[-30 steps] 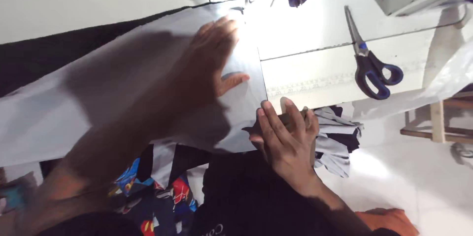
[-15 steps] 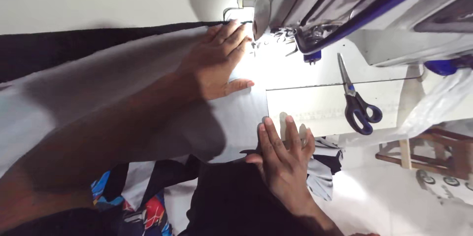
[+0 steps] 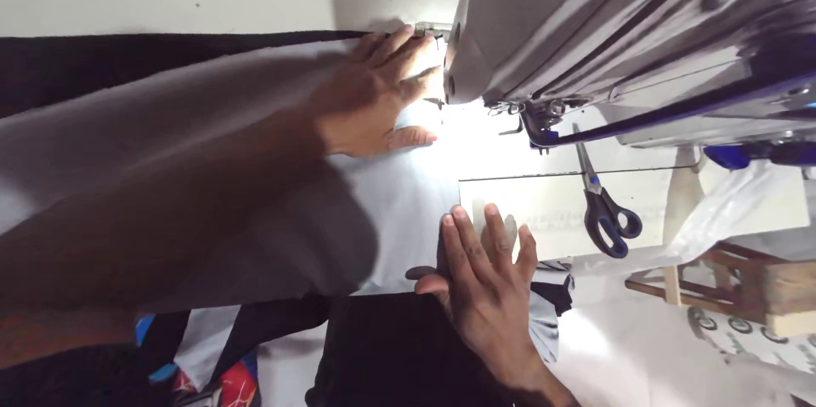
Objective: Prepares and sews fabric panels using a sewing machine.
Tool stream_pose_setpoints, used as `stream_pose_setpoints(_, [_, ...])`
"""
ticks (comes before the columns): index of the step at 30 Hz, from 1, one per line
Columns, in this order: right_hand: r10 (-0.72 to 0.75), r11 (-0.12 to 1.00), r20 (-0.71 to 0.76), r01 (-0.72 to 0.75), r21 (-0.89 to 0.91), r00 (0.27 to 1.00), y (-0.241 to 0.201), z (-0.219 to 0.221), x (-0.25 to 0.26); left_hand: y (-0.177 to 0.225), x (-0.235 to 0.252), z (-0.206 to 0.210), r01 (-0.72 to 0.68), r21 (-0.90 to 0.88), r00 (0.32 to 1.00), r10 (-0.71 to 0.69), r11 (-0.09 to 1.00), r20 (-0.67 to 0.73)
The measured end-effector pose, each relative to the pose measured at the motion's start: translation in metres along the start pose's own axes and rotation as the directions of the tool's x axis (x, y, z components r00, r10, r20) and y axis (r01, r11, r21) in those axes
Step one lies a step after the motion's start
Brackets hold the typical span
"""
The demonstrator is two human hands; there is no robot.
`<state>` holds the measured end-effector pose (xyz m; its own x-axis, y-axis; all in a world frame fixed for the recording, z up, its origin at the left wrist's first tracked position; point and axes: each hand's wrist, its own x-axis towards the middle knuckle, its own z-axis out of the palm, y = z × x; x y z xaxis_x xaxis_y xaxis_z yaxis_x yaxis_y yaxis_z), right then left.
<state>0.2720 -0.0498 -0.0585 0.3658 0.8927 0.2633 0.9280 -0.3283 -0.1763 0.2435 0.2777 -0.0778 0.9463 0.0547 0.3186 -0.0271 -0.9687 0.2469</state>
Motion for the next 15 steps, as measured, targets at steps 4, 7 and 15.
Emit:
stream_pose_setpoints(4, [-0.013, 0.999, 0.026, 0.015, -0.048, 1.0, -0.001, -0.002, 0.01, 0.005, 0.009, -0.026, 0.011, 0.023, 0.994, -0.014, 1.0, 0.108])
stream_pose_setpoints(7, [-0.024, 0.998, 0.053, 0.027, -0.063, 0.998, 0.0, -0.001, 0.015, -0.032, 0.01, 0.012, -0.034, 0.004, 0.999, 0.034, 0.999, -0.017])
stream_pose_setpoints(15, [0.003, 0.993, 0.08, 0.006, -0.12, 0.997, -0.002, 0.0, 0.036, -0.058, 0.026, 0.017, -0.029, 0.049, 0.999, 0.028, 0.998, 0.029])
